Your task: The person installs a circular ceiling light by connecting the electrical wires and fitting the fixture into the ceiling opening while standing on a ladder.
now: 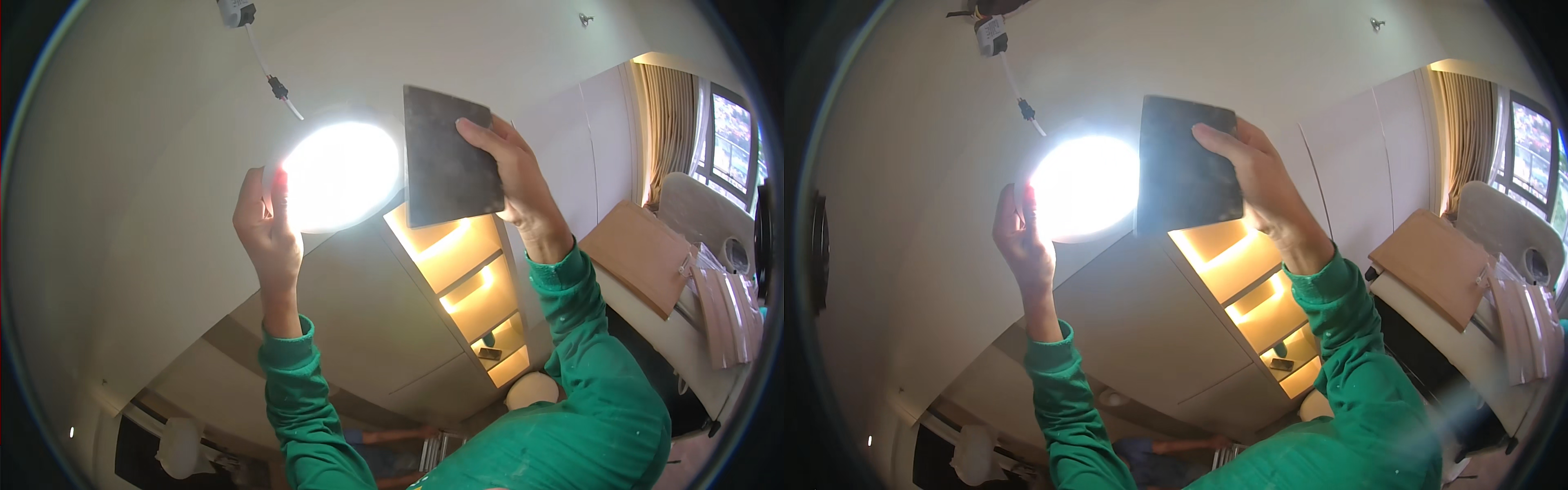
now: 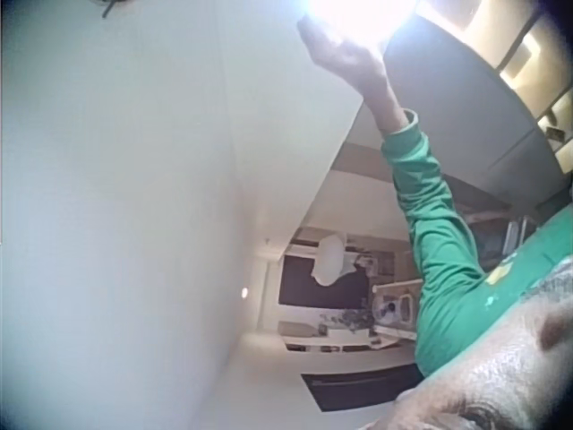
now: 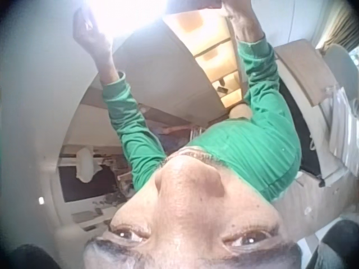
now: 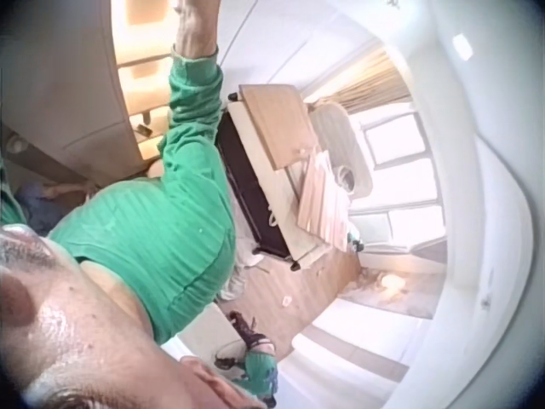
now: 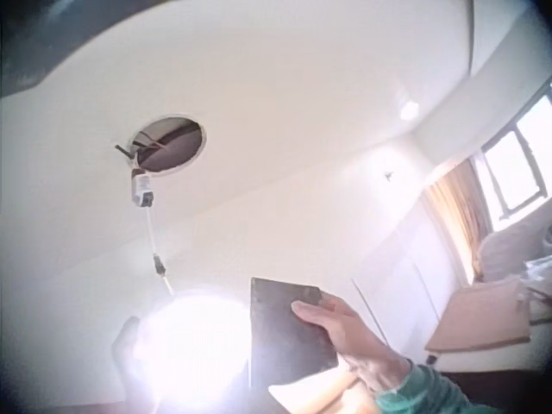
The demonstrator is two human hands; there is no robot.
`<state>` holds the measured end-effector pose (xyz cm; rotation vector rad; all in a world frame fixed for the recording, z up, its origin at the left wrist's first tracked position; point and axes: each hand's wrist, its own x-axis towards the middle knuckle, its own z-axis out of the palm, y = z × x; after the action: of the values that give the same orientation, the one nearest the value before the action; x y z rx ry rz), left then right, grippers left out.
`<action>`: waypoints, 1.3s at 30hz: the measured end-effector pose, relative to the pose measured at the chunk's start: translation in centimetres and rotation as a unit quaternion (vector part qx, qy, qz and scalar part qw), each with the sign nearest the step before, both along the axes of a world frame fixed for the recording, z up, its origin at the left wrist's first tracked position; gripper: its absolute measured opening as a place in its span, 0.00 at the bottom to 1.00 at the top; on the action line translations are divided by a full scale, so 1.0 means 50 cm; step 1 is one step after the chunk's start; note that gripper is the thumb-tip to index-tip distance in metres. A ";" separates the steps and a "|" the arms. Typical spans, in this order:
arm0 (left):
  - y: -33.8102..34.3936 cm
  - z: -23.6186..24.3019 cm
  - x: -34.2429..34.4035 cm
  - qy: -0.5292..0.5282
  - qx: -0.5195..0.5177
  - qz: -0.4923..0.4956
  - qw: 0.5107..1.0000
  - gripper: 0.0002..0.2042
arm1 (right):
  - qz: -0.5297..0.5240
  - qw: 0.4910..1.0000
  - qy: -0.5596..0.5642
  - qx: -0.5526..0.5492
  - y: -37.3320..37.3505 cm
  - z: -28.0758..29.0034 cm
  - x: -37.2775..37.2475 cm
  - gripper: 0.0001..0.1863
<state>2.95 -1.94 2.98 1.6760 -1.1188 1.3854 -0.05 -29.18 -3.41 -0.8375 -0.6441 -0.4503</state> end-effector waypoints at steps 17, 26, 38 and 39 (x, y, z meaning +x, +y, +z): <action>0.017 0.000 -0.014 0.001 0.053 0.055 0.997 0.07 | -0.046 0.994 -0.061 -0.080 0.001 -0.020 0.003 0.27; -0.026 0.003 -0.091 0.107 0.037 0.030 0.993 0.10 | -0.276 0.944 -0.164 -0.078 0.053 -0.019 0.010 0.16; -0.026 -0.003 -0.130 0.123 0.078 0.036 0.989 0.10 | -0.260 0.955 -0.130 -0.066 0.053 -0.003 -0.004 0.15; -0.030 -0.004 -0.133 0.130 0.074 0.022 0.988 0.11 | -0.250 0.958 -0.128 -0.065 0.051 -0.004 -0.004 0.15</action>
<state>-3.68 -3.43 2.80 1.9340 -1.0591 1.0922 -0.24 -26.63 -3.61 -1.0804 -0.7027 -0.9955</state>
